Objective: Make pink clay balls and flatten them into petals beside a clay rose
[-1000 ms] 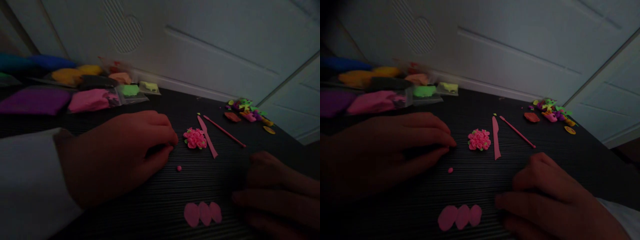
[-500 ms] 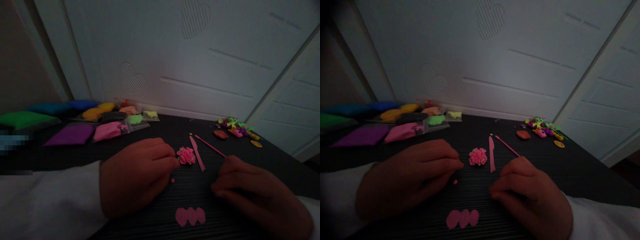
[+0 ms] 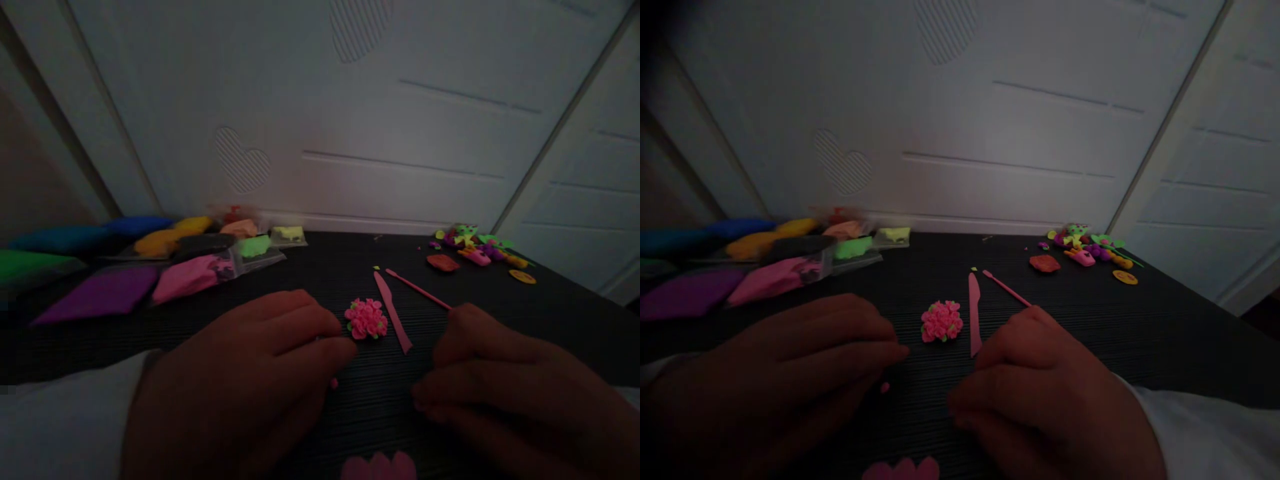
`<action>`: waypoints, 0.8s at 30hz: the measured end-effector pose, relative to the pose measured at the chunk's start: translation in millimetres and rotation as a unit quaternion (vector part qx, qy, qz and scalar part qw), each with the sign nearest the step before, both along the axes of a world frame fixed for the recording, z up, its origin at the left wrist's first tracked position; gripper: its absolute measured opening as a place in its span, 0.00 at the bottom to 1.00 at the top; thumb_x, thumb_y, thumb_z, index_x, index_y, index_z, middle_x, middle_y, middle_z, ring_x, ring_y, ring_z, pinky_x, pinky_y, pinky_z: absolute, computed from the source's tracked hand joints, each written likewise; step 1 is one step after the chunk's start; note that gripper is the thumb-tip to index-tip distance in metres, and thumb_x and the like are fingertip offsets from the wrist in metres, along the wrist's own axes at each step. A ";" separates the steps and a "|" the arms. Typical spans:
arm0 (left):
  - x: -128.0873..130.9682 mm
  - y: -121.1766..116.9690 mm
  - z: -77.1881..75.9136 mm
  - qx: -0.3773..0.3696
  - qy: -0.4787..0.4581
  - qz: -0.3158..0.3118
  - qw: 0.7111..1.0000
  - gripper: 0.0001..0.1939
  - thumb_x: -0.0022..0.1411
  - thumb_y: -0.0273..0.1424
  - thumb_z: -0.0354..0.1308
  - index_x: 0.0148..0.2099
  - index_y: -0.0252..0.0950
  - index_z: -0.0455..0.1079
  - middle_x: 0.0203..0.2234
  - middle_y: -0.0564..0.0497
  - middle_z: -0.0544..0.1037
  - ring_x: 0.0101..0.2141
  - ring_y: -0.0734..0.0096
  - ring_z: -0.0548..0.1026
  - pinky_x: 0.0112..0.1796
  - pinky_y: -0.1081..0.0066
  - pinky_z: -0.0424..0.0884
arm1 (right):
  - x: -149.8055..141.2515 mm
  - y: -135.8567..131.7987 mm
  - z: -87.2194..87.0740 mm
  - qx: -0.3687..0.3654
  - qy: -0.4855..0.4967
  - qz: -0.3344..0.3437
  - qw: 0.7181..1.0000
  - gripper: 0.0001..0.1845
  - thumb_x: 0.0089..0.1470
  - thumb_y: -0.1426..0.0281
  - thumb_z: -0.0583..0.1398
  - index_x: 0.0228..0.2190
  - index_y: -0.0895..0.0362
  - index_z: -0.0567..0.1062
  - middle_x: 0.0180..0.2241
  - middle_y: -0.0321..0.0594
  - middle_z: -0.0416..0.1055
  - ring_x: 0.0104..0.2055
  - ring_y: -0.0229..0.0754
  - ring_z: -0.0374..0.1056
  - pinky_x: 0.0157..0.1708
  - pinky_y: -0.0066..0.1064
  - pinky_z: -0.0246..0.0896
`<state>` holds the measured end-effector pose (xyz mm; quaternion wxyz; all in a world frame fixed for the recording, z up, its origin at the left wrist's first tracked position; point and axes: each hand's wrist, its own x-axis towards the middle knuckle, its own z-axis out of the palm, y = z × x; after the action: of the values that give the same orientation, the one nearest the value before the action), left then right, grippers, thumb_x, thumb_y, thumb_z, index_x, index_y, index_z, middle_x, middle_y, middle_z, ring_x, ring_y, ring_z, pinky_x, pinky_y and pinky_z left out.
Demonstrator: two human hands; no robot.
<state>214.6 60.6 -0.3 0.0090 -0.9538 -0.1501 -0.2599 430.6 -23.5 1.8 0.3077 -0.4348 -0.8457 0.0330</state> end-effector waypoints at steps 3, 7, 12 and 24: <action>-1.3 -3.7 1.1 0.002 0.011 0.014 1.000 0.14 0.52 0.22 0.48 0.40 0.41 0.66 0.32 0.52 0.70 0.32 0.71 0.65 0.32 0.72 0.65 | 1.9 0.9 -2.8 -0.001 0.008 0.004 1.000 0.08 0.44 0.76 0.58 0.29 0.52 0.72 0.27 0.33 0.68 0.30 0.33 0.62 0.29 0.26 0.57; -2.0 -5.6 4.3 -0.009 0.035 0.028 0.999 0.12 0.53 0.24 0.49 0.40 0.40 0.66 0.33 0.52 0.70 0.33 0.72 0.66 0.31 0.73 0.64 | 1.7 1.4 -4.5 -0.004 -0.024 0.014 1.000 0.09 0.44 0.74 0.59 0.31 0.50 0.71 0.25 0.31 0.67 0.27 0.32 0.62 0.25 0.25 0.57; -2.9 -6.7 5.3 0.001 0.018 0.056 0.998 0.11 0.52 0.24 0.49 0.39 0.39 0.65 0.34 0.54 0.68 0.32 0.75 0.65 0.31 0.74 0.63 | -0.3 7.5 -5.9 0.008 -0.057 -0.003 0.998 0.09 0.45 0.70 0.57 0.32 0.46 0.71 0.26 0.31 0.66 0.27 0.33 0.63 0.25 0.25 0.60; -9.2 -4.3 4.9 -0.004 0.053 0.056 0.997 0.14 0.54 0.26 0.49 0.43 0.43 0.63 0.37 0.56 0.67 0.36 0.78 0.65 0.34 0.78 0.64 | -4.7 10.5 -0.7 -0.002 -0.060 -0.014 0.998 0.07 0.44 0.71 0.58 0.29 0.47 0.71 0.27 0.28 0.68 0.28 0.31 0.64 0.27 0.23 0.61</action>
<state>205.4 56.3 4.6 0.0275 -0.9563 -0.2041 -0.2077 425.9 -13.0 1.0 0.2556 -0.4483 -0.8566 0.0039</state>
